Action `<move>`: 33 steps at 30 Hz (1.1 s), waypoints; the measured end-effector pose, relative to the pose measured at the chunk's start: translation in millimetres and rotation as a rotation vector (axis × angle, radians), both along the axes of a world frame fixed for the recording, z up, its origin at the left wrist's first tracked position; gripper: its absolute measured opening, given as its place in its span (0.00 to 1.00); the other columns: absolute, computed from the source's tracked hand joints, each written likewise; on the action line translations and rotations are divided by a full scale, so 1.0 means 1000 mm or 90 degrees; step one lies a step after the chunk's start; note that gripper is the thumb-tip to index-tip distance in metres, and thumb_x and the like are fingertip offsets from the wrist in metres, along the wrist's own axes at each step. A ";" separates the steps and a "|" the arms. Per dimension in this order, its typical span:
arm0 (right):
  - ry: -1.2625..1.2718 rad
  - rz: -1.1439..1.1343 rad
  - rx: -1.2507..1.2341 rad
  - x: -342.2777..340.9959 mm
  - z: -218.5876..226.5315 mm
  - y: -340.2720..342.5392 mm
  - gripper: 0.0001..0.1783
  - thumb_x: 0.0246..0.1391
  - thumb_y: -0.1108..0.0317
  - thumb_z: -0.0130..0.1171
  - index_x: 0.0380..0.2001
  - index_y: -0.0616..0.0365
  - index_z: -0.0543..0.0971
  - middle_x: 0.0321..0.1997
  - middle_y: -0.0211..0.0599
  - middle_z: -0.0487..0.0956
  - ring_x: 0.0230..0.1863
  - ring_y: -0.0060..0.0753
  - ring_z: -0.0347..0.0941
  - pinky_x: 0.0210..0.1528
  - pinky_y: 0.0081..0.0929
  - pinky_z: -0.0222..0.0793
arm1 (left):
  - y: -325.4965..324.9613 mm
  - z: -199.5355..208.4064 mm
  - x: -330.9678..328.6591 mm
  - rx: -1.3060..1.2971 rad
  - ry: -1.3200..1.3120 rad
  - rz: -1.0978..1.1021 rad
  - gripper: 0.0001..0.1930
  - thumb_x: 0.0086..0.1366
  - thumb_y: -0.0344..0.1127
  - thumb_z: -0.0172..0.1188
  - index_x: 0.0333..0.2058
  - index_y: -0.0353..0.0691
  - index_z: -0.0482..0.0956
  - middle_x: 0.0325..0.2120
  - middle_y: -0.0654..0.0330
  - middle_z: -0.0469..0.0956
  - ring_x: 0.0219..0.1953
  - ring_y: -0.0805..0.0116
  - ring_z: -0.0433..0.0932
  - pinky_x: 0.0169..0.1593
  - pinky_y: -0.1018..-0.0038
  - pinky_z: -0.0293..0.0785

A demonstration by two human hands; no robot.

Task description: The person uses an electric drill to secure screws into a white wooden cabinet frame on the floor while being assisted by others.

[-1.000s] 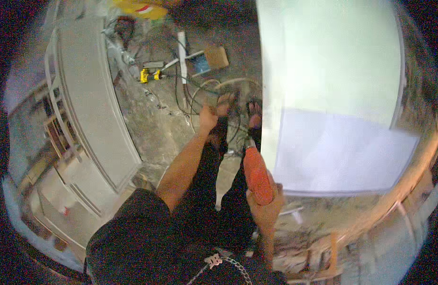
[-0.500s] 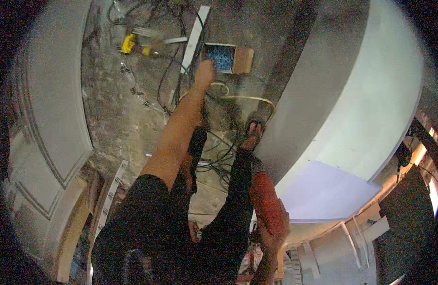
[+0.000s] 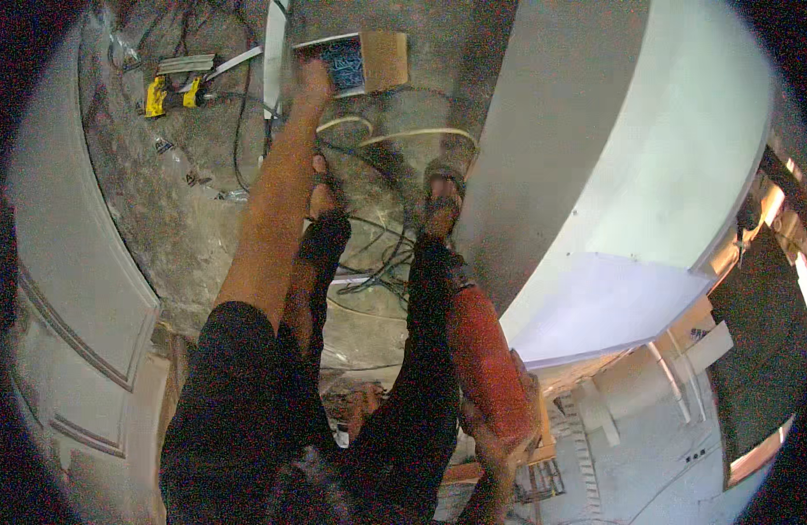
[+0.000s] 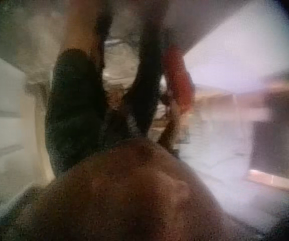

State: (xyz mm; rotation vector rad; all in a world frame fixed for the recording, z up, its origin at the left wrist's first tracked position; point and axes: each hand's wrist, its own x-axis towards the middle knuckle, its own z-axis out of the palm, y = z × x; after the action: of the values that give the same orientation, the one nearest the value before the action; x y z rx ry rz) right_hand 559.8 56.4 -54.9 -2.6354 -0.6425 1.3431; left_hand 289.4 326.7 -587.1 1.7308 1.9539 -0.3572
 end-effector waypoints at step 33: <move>0.141 -0.348 0.293 0.134 0.125 -0.111 0.47 0.36 0.53 0.73 0.57 0.70 0.70 0.52 0.47 0.75 0.53 0.41 0.72 0.58 0.37 0.65 | -0.227 0.484 0.299 -0.421 -0.893 0.872 0.18 0.68 0.36 0.57 0.55 0.39 0.71 0.37 0.64 0.78 0.39 0.76 0.80 0.39 0.83 0.81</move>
State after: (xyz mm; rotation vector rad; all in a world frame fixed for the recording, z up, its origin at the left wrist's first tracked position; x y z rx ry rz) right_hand 693.8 -54.5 70.0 -2.0458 -0.1487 1.1281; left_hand 588.8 99.3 -103.6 -0.1627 1.1744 0.5348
